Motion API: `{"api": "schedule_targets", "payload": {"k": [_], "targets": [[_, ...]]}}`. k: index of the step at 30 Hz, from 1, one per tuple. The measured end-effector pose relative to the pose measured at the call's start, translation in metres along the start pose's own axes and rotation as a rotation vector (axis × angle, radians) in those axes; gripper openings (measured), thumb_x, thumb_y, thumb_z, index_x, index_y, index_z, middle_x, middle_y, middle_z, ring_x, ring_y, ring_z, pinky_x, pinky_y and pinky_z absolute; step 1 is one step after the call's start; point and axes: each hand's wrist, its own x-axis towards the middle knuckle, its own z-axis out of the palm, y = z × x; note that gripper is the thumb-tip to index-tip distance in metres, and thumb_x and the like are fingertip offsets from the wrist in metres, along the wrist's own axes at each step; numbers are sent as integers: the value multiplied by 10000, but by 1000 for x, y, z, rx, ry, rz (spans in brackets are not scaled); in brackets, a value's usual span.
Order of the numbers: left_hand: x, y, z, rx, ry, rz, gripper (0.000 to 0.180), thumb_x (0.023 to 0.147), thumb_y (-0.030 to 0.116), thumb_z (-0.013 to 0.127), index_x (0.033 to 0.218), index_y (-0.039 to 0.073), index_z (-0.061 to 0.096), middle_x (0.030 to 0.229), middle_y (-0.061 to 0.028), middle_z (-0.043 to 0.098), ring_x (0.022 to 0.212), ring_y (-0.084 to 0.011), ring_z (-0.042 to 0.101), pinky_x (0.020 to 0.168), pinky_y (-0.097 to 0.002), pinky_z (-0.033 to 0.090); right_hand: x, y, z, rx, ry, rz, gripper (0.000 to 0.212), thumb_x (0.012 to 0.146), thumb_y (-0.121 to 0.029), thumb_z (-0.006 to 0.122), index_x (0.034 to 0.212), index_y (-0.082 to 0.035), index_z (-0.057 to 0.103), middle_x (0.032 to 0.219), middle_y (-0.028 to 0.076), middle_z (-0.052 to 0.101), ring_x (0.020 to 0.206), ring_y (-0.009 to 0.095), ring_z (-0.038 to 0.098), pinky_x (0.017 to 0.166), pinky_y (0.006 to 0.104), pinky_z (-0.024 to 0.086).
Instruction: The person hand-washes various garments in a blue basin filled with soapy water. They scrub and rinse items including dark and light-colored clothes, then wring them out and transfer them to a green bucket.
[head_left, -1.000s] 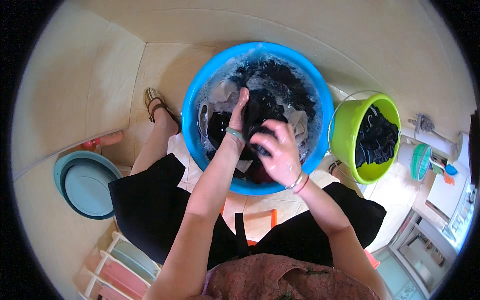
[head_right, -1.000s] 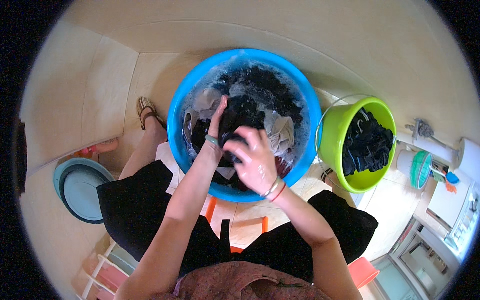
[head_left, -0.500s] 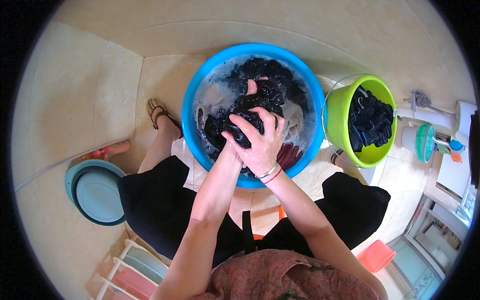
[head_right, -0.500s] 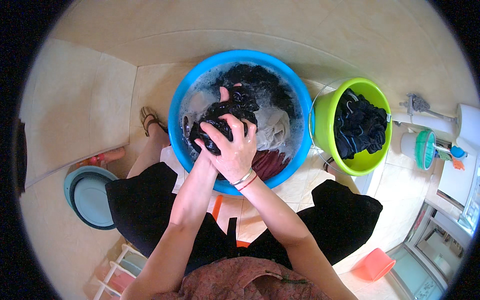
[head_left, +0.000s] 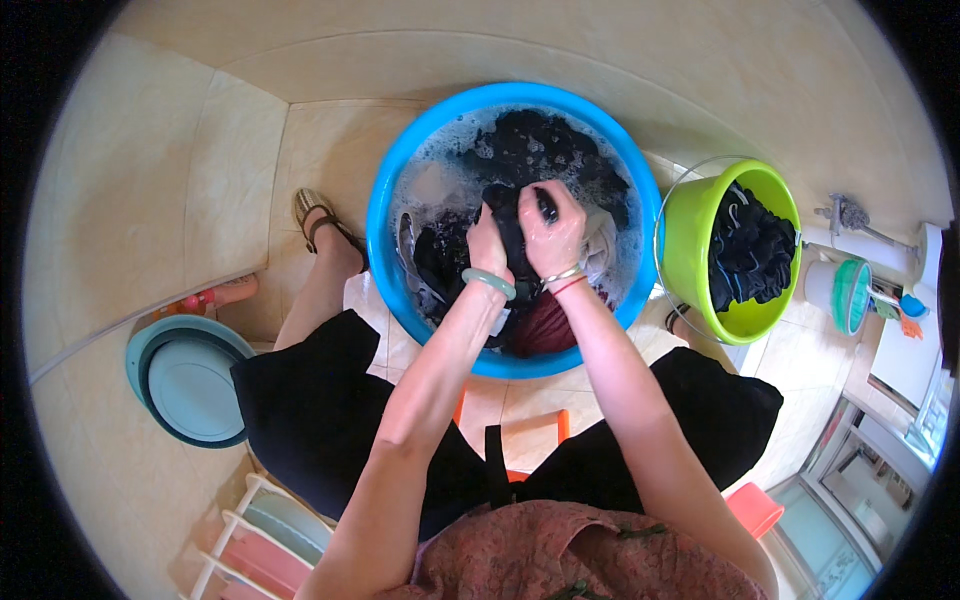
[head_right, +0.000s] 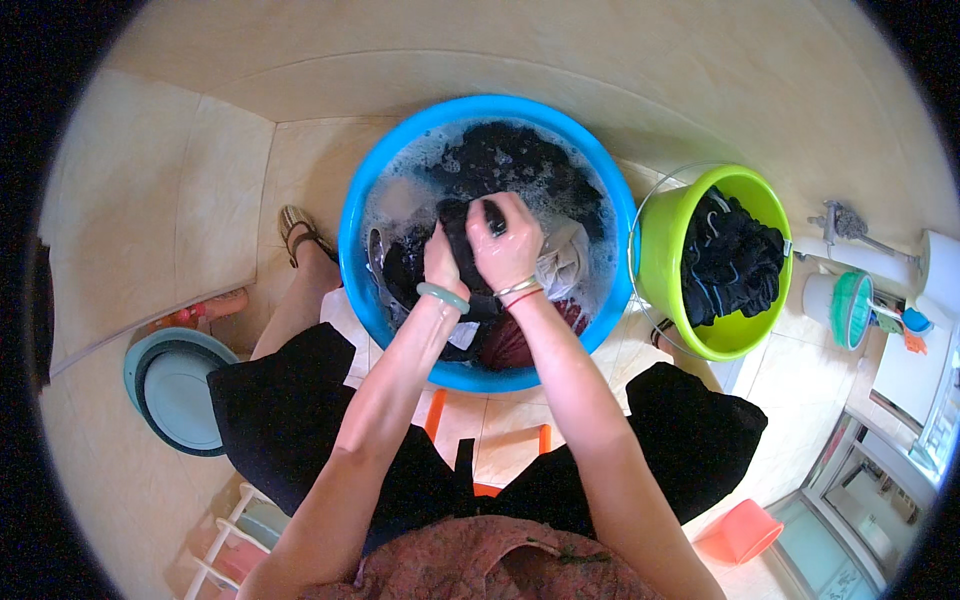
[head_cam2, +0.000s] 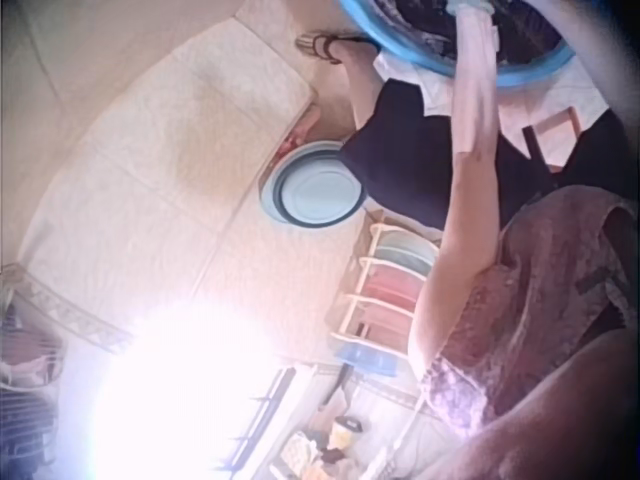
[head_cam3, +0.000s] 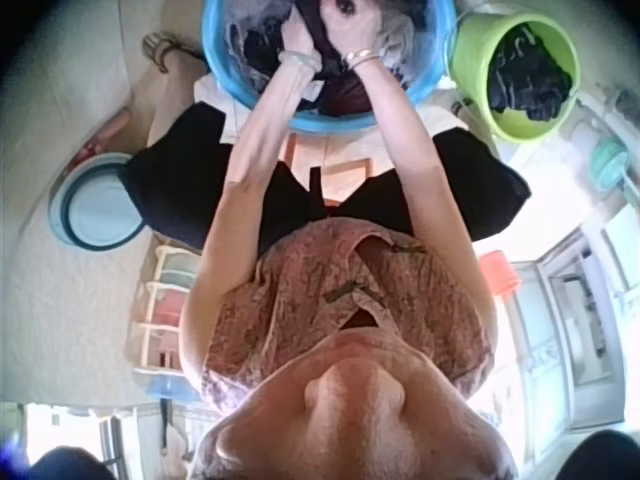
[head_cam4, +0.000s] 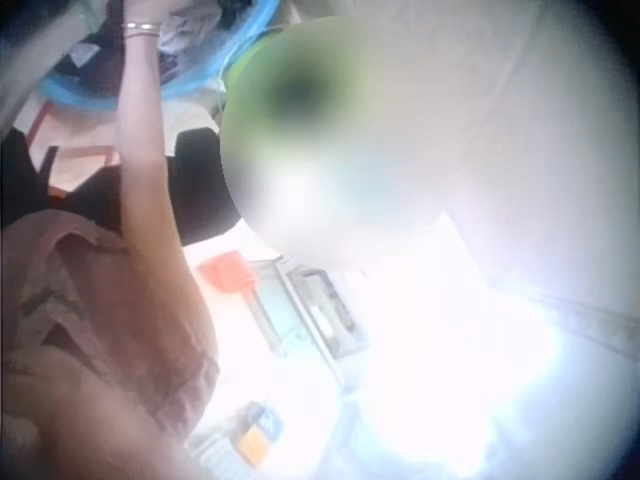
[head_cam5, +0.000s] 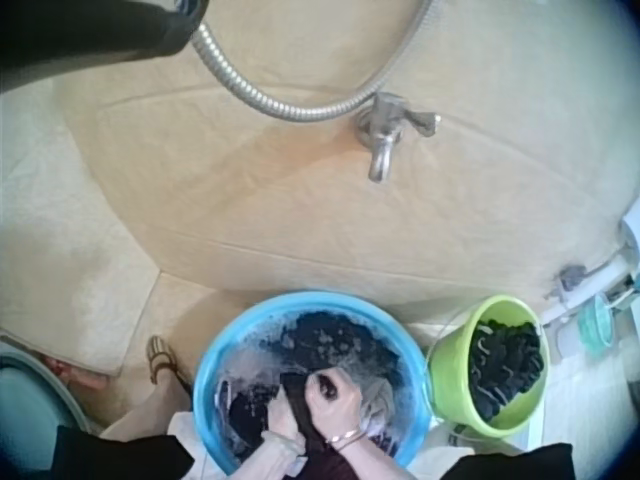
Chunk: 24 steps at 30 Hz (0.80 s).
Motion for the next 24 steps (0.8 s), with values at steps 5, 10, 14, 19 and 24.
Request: {"api": "schedule_targets", "payload": {"k": [5,10,14,19,24], "targets": [[20,6,-13,115,55,152,470,914,306,568,1252,-22,565,1220,-108,581,1098,-193,522,962,-308,377,14,67,8,-422,-142,100,297,851,-324,626,947,-47,674,944,186,635,836,385,630,728,444,510],[42,20,-12,210,23,235,455,925,266,601,1346,117,515,1338,-90,511,1242,-184,441,1059,-305,297,16,118,0,-496,-73,30,437,885,-353,631,1245,-123,537,1271,200,452,1121,450,436,944,516,398],[72,-2,-39,261,-77,229,509,934,99,575,1413,209,442,1420,-67,441,1267,-190,427,1052,-343,338,-1,130,15,-824,-491,-192,503,831,-361,670,1278,-187,518,1344,155,397,1159,412,394,905,494,473],[84,-23,-40,128,-133,-60,520,868,23,628,1359,150,515,1393,-79,476,1260,-206,437,1052,-330,335,8,176,33,-875,-731,284,454,830,-299,672,1228,-112,559,1243,217,522,1123,423,520,924,462,465],[61,7,-32,72,-158,-127,772,872,448,650,1482,175,263,1428,-82,421,1274,-259,431,1023,-404,368,-4,104,30,-269,-266,45,381,793,-232,723,1117,-53,632,1173,248,553,1089,419,537,912,454,453]]}}
